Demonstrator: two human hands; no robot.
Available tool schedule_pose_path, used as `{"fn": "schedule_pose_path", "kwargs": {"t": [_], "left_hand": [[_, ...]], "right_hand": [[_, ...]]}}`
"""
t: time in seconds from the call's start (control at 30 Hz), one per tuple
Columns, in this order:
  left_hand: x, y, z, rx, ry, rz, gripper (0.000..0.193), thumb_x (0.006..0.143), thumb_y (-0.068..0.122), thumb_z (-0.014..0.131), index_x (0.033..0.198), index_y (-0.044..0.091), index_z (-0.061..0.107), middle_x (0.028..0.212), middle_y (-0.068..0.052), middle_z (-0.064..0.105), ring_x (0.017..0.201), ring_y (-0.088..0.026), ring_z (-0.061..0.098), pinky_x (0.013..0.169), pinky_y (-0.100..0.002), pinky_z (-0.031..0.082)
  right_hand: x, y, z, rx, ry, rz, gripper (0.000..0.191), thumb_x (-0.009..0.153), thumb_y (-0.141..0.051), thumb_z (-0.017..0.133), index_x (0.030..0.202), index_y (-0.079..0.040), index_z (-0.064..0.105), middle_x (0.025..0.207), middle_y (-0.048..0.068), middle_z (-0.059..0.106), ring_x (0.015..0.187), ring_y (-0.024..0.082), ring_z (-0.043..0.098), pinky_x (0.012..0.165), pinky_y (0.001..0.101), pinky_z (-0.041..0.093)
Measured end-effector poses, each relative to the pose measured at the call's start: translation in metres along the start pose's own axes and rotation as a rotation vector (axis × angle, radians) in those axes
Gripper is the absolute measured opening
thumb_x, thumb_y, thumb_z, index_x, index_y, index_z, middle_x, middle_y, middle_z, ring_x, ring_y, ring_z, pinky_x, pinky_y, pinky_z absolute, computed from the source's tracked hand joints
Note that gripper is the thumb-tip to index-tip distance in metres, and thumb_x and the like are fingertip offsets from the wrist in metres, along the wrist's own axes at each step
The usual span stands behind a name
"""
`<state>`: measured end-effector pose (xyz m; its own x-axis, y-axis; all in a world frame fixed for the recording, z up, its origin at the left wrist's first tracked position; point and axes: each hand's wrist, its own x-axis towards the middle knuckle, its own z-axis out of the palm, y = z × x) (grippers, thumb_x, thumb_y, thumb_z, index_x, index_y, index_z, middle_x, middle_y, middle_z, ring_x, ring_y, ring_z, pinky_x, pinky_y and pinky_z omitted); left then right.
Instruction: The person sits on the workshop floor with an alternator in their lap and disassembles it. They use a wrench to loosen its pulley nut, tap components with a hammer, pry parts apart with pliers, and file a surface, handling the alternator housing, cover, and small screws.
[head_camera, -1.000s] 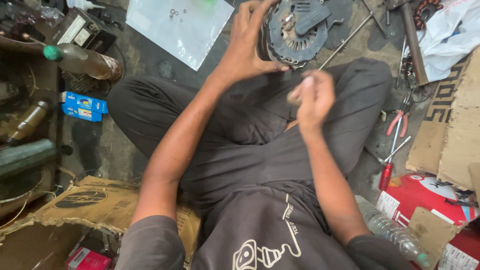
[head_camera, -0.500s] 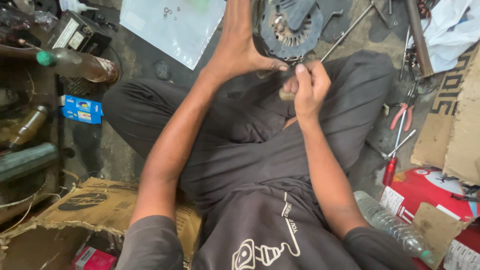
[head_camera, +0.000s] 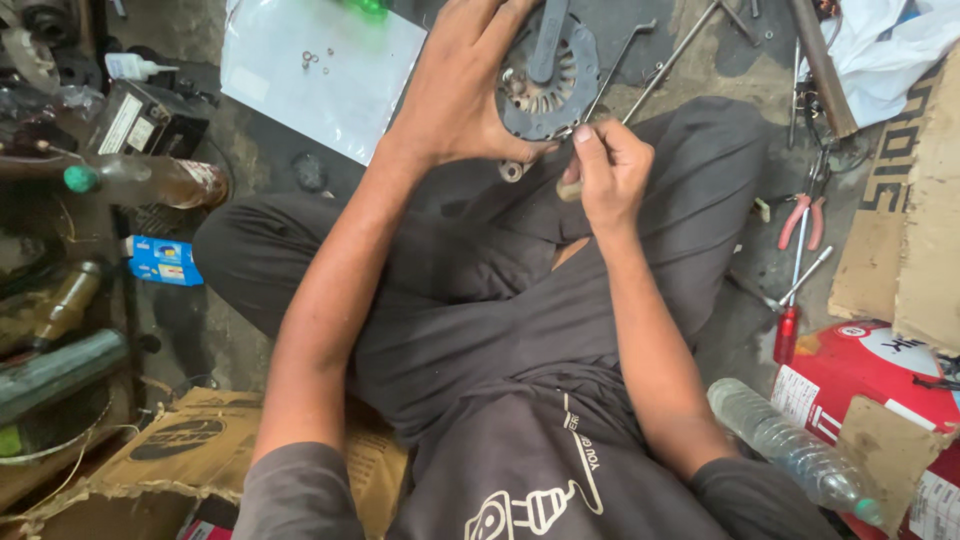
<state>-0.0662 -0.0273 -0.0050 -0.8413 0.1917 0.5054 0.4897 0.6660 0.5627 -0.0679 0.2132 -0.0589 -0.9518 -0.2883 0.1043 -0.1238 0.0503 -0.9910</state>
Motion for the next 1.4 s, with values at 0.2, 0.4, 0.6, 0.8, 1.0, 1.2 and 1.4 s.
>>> {"fn": "schedule_pose_path", "kwargs": {"t": [0.2,0.4,0.6,0.8,1.0,1.2,1.4], "left_hand": [[-0.002,0.003,0.000,0.003,-0.017,-0.050,0.113,0.059,0.047,0.100,0.147,0.001,0.046,0.139,-0.020,0.053,0.129,-0.042,0.052,0.111,-0.049,0.044],[-0.001,0.003,0.000,0.009,0.006,-0.060,0.114,0.059,0.048,0.100,0.148,0.002,0.047,0.139,-0.019,0.053,0.127,-0.043,0.053,0.109,-0.049,0.046],[-0.002,0.003,0.000,0.016,0.013,-0.058,0.108,0.062,0.050,0.101,0.144,0.003,0.049,0.142,-0.017,0.053,0.129,-0.042,0.054,0.109,-0.049,0.047],[-0.003,0.005,0.003,0.031,0.012,-0.070,0.108,0.064,0.048,0.101,0.145,0.002,0.047,0.142,-0.017,0.052,0.132,-0.042,0.054,0.112,-0.049,0.047],[-0.004,0.011,0.008,0.065,0.012,-0.150,0.110,0.066,0.050,0.103,0.146,0.001,0.046,0.142,-0.019,0.051,0.131,-0.040,0.055,0.111,-0.047,0.048],[-0.005,0.015,0.006,0.131,-0.018,-0.109,0.117,0.063,0.049,0.101,0.150,0.001,0.039,0.141,-0.021,0.048,0.125,-0.041,0.055,0.107,-0.047,0.048],[-0.005,0.007,-0.007,0.195,-0.104,-0.054,0.118,0.061,0.056,0.096,0.155,0.007,0.044,0.147,-0.017,0.054,0.106,-0.038,0.058,0.094,-0.047,0.048]], "right_hand": [[-0.007,0.009,-0.017,-0.006,-0.004,0.060,0.032,0.105,-0.016,0.062,0.079,0.001,0.059,0.064,0.004,0.060,0.055,0.010,0.056,0.052,0.0256,0.043],[-0.003,0.026,0.000,0.225,0.006,0.027,0.039,0.109,-0.022,0.058,0.076,-0.001,0.051,0.065,0.005,0.055,0.057,0.011,0.054,0.056,0.0273,0.041],[-0.008,-0.003,-0.007,-0.040,0.049,0.191,0.038,0.106,-0.021,0.061,0.074,-0.002,0.055,0.061,0.002,0.055,0.051,0.008,0.055,0.048,0.0258,0.042],[-0.011,-0.001,0.007,0.076,0.127,0.171,0.036,0.107,-0.022,0.062,0.077,-0.002,0.056,0.061,0.001,0.054,0.052,0.009,0.055,0.049,0.0253,0.042],[-0.014,0.011,0.023,0.419,0.138,0.241,0.038,0.108,-0.025,0.056,0.075,-0.005,0.051,0.060,0.001,0.048,0.051,0.012,0.054,0.051,0.0280,0.045],[-0.016,0.012,0.012,0.256,0.095,0.231,0.041,0.109,-0.024,0.056,0.073,-0.005,0.049,0.061,0.001,0.048,0.051,0.011,0.053,0.050,0.0260,0.036],[0.001,0.051,0.011,0.248,0.146,0.047,0.030,0.106,-0.020,0.054,0.082,-0.002,0.057,0.068,0.002,0.053,0.056,0.009,0.048,0.052,0.0263,0.034]]}}
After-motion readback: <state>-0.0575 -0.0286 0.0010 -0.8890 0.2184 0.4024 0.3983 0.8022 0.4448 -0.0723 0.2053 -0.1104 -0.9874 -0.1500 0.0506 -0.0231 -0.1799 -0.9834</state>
